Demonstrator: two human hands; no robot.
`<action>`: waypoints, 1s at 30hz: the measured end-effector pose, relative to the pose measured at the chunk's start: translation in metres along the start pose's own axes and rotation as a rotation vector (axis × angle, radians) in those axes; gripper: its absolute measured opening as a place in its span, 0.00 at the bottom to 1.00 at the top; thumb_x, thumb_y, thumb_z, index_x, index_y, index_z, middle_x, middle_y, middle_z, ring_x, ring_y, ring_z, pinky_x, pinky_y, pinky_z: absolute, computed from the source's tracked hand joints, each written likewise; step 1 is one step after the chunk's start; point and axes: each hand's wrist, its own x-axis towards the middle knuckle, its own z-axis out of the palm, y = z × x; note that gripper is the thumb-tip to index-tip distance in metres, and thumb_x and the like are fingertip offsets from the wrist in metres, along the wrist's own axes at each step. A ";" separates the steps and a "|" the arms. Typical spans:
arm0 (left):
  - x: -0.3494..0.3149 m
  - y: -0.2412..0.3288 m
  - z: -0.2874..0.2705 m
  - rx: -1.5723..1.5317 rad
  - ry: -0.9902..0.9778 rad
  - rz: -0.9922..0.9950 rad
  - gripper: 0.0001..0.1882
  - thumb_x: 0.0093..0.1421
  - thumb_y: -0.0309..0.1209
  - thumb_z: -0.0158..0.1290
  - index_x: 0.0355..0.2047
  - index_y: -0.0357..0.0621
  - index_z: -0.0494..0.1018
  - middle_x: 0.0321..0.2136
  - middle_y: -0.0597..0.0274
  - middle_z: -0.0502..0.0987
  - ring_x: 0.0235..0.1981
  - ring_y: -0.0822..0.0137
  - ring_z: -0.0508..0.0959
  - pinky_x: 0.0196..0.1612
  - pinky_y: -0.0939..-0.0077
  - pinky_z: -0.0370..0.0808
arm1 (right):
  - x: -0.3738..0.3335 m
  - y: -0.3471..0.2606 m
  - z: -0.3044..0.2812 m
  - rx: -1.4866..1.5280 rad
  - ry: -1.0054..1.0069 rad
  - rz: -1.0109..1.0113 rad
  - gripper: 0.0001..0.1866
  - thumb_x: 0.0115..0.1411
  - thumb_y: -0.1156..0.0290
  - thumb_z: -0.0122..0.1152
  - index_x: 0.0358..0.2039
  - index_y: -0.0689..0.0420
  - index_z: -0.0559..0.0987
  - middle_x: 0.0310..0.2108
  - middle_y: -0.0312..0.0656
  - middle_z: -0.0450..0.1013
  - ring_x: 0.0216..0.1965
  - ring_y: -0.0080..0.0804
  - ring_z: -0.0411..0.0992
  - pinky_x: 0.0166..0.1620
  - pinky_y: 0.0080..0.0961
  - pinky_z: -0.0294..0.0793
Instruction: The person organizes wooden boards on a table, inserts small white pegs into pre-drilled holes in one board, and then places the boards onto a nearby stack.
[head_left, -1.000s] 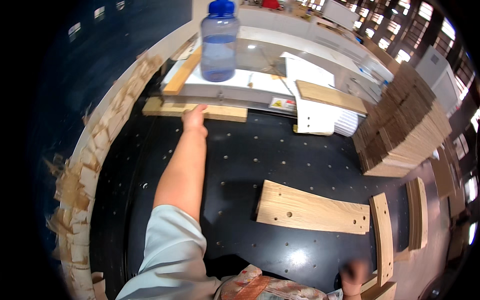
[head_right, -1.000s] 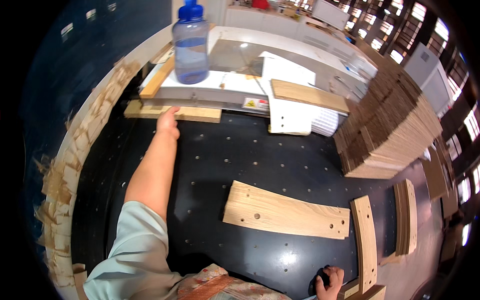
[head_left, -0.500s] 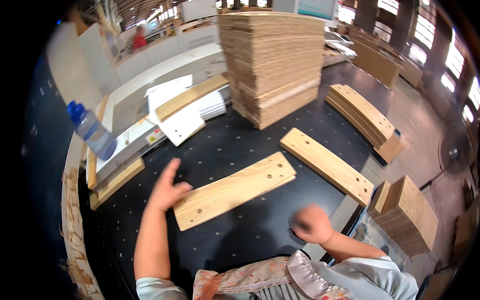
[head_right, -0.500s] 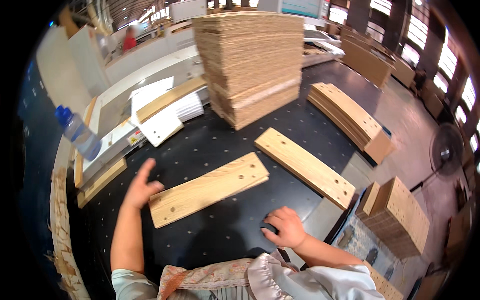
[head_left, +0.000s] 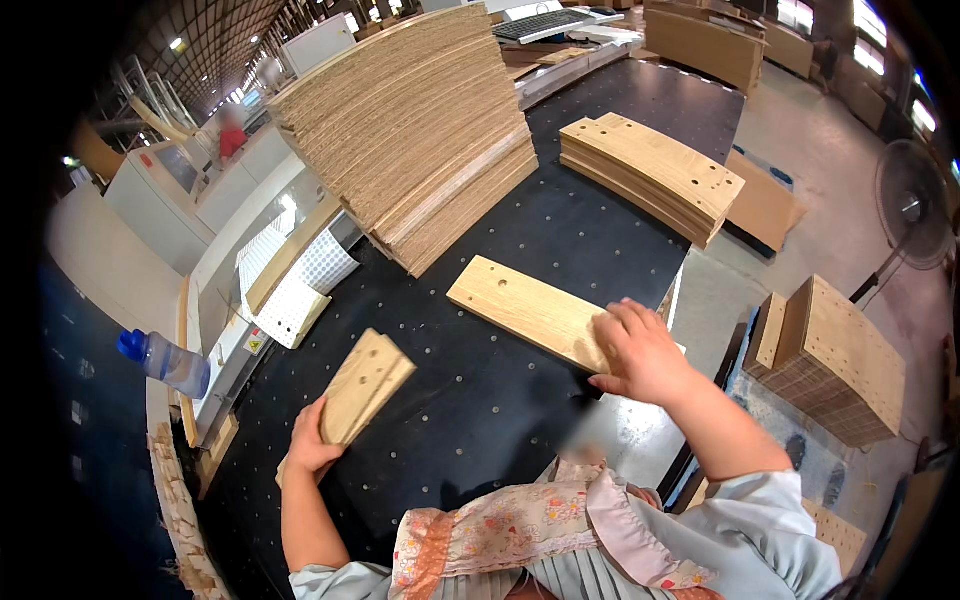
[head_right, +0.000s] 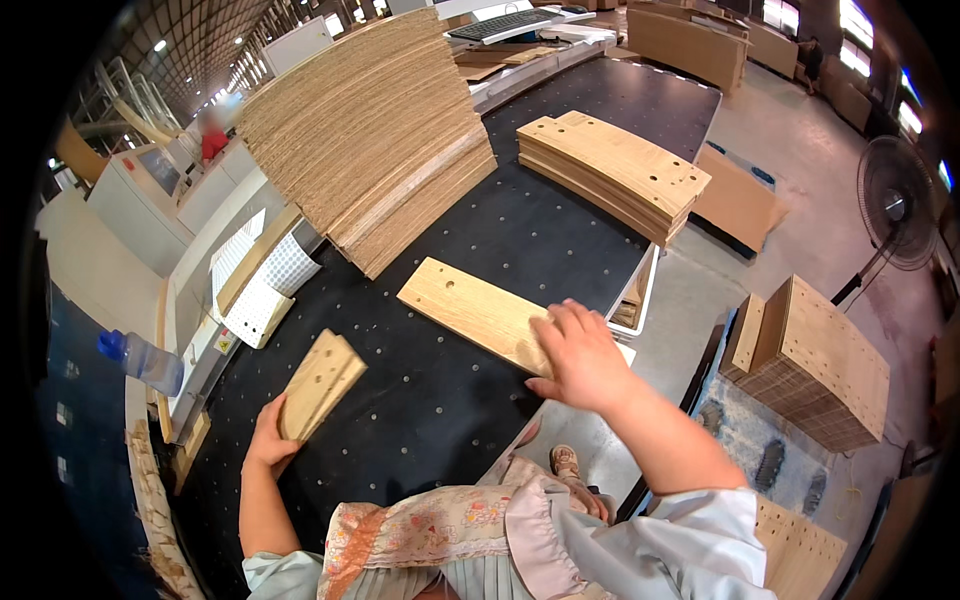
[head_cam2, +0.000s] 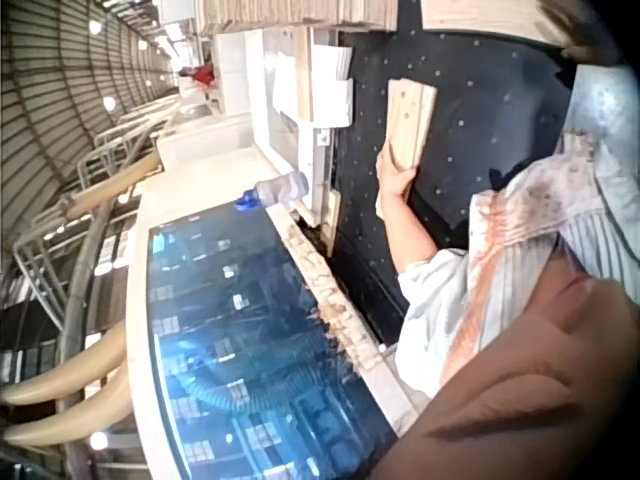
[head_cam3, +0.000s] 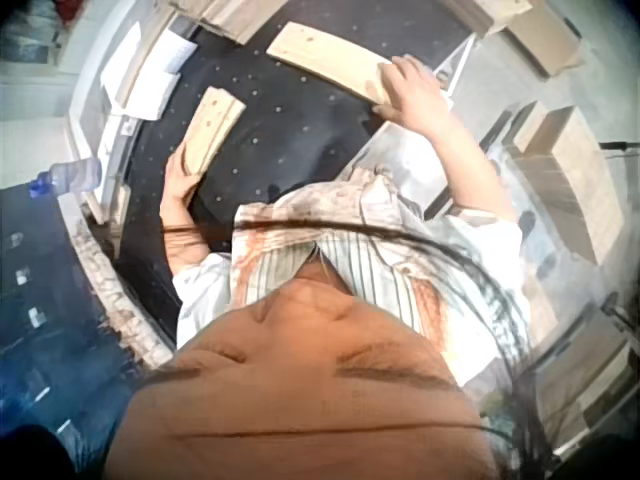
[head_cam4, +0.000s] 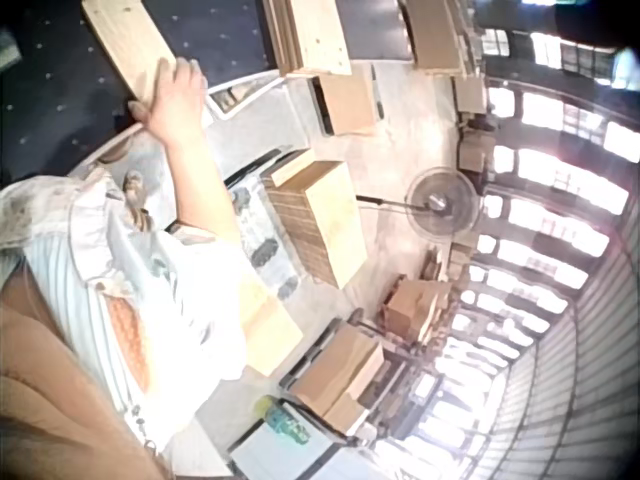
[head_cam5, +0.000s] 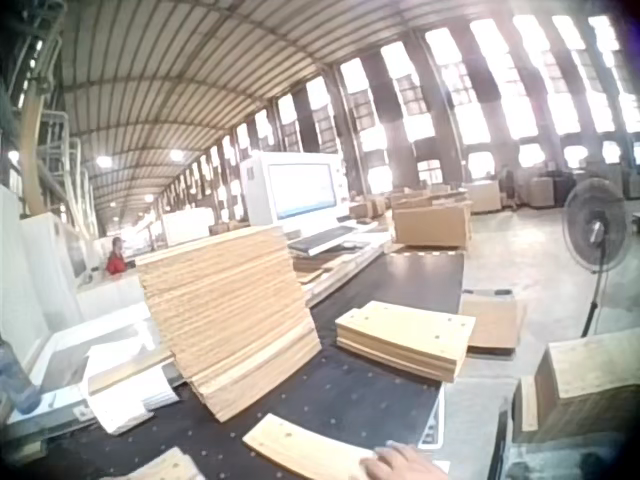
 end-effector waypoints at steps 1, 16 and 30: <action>-0.004 -0.005 -0.003 0.006 -0.004 -0.048 0.51 0.27 0.33 0.62 0.58 0.47 0.60 0.50 0.49 0.66 0.54 0.48 0.64 0.58 0.63 0.61 | 0.002 0.008 -0.001 -0.136 -0.073 0.101 0.43 0.39 0.56 0.71 0.56 0.53 0.63 0.55 0.55 0.60 0.58 0.54 0.57 0.53 0.46 0.63; -0.038 0.176 0.041 0.185 0.054 0.215 0.44 0.39 0.38 0.63 0.59 0.51 0.59 0.62 0.44 0.51 0.64 0.44 0.47 0.64 0.49 0.44 | 0.014 0.025 0.001 0.067 -0.513 -0.157 0.45 0.29 0.63 0.67 0.55 0.47 0.65 0.51 0.53 0.60 0.52 0.51 0.60 0.49 0.43 0.62; -0.102 0.171 0.049 0.174 -0.114 -0.016 0.51 0.39 0.50 0.63 0.63 0.52 0.53 0.61 0.45 0.54 0.63 0.49 0.53 0.62 0.42 0.46 | 0.107 -0.095 0.083 0.210 -0.692 -0.879 0.46 0.31 0.67 0.69 0.57 0.48 0.65 0.52 0.48 0.62 0.54 0.44 0.60 0.55 0.35 0.57</action>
